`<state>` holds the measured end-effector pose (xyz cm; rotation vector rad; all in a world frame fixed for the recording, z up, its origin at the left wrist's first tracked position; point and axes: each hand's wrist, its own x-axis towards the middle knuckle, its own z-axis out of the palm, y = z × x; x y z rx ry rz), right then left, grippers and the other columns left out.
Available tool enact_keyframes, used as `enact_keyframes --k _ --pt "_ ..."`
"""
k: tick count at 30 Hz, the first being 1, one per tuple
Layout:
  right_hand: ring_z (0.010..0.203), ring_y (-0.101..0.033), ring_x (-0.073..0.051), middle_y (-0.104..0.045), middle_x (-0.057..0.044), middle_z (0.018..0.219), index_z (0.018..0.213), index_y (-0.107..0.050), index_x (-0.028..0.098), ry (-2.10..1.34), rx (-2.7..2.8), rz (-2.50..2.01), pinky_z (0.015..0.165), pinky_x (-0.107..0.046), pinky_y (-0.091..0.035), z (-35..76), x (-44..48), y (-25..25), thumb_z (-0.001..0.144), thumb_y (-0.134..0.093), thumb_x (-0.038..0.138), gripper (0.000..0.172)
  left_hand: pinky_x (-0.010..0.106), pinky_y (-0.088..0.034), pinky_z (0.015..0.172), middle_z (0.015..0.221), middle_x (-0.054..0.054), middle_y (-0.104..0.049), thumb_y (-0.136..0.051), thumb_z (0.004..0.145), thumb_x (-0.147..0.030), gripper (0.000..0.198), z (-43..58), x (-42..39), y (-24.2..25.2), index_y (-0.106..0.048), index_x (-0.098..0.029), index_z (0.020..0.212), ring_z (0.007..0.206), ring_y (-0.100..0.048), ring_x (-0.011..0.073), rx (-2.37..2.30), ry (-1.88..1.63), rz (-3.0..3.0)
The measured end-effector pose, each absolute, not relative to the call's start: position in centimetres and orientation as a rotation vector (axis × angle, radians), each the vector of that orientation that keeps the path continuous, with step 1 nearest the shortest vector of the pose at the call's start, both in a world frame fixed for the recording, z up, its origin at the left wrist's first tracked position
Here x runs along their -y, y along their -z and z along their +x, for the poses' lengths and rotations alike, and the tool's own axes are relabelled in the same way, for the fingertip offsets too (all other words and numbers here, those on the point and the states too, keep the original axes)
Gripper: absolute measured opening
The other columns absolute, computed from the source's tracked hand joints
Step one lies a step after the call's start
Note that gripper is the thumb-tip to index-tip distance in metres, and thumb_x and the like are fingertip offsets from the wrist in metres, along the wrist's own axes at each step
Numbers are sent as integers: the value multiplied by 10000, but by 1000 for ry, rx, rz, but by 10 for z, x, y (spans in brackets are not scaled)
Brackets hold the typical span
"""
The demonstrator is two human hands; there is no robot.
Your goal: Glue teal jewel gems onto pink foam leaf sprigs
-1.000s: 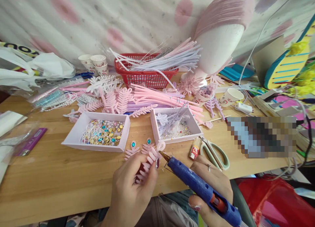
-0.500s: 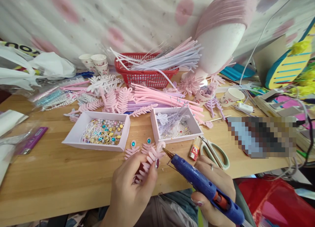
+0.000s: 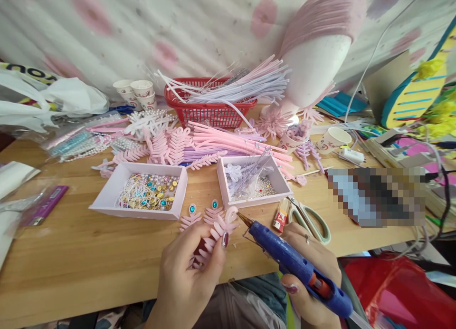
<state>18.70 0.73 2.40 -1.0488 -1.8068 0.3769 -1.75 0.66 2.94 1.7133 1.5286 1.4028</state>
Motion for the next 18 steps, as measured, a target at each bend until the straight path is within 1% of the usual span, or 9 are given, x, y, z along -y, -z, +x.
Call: enact_keyframes --k 4,7,10,12,14,16,18 --pt "562 -505 -163 -524 6 608 811 -640 210 -370 1787 -1063 513 -303 -366 186 -10 -25 1022 -549 625 474 181 -457 528 642 -65 -638 -587 897 -157 144 -18 -5 -30 -643 -236 789 512 -568 100 -1548 -1385 1674" --pt "558 -524 -162 -554 0 601 808 -671 209 -415 1809 -1065 517 -298 -374 190 -11 -28 1016 -550 635 489 185 -457 534 646 -63 -654 -592 893 -195 138 -18 -4 -29 -670 -233 786 514 -566 105 -1556 -1371 1584" --pt "558 -583 -186 -617 -27 614 789 -715 214 -508 1769 -1062 512 -307 -424 203 -8 -29 971 -586 681 518 192 -468 549 669 -50 -676 -636 887 -271 121 -19 -4 -27 -688 -227 787 537 -580 114 -1580 -1361 1473" --pt "550 -613 -212 -655 -43 613 777 -745 217 -507 1618 -1201 514 -323 -470 219 -3 -28 893 -622 765 574 192 -473 560 688 -47 -684 -665 879 -306 119 -19 -4 -24 -700 -227 797 554 -590 116 -1587 -1358 1406" --pt "553 -631 -227 -699 -55 638 781 -757 218 -426 1420 -1419 532 -333 -503 238 2 -27 857 -633 798 599 190 -480 569 697 -49 -685 -683 874 -323 115 -18 -4 -22 -710 -230 813 560 -592 115 -1585 -1355 1348" --pt "530 -607 -207 -724 -54 669 779 -748 217 -320 1253 -1622 518 -316 -489 258 3 -27 867 -661 753 551 192 -497 595 717 -46 -696 -696 864 -331 108 -18 -3 -19 -717 -234 824 584 -610 121 -1581 -1355 1314" --pt "505 -562 -186 -726 -54 676 785 -745 212 -239 1126 -1799 465 -293 -441 277 -3 -28 871 -690 706 504 197 -512 619 748 -41 -716 -706 853 -342 108 -17 -2 -17 -727 -237 841 614 -631 131 -1582 -1348 1295"
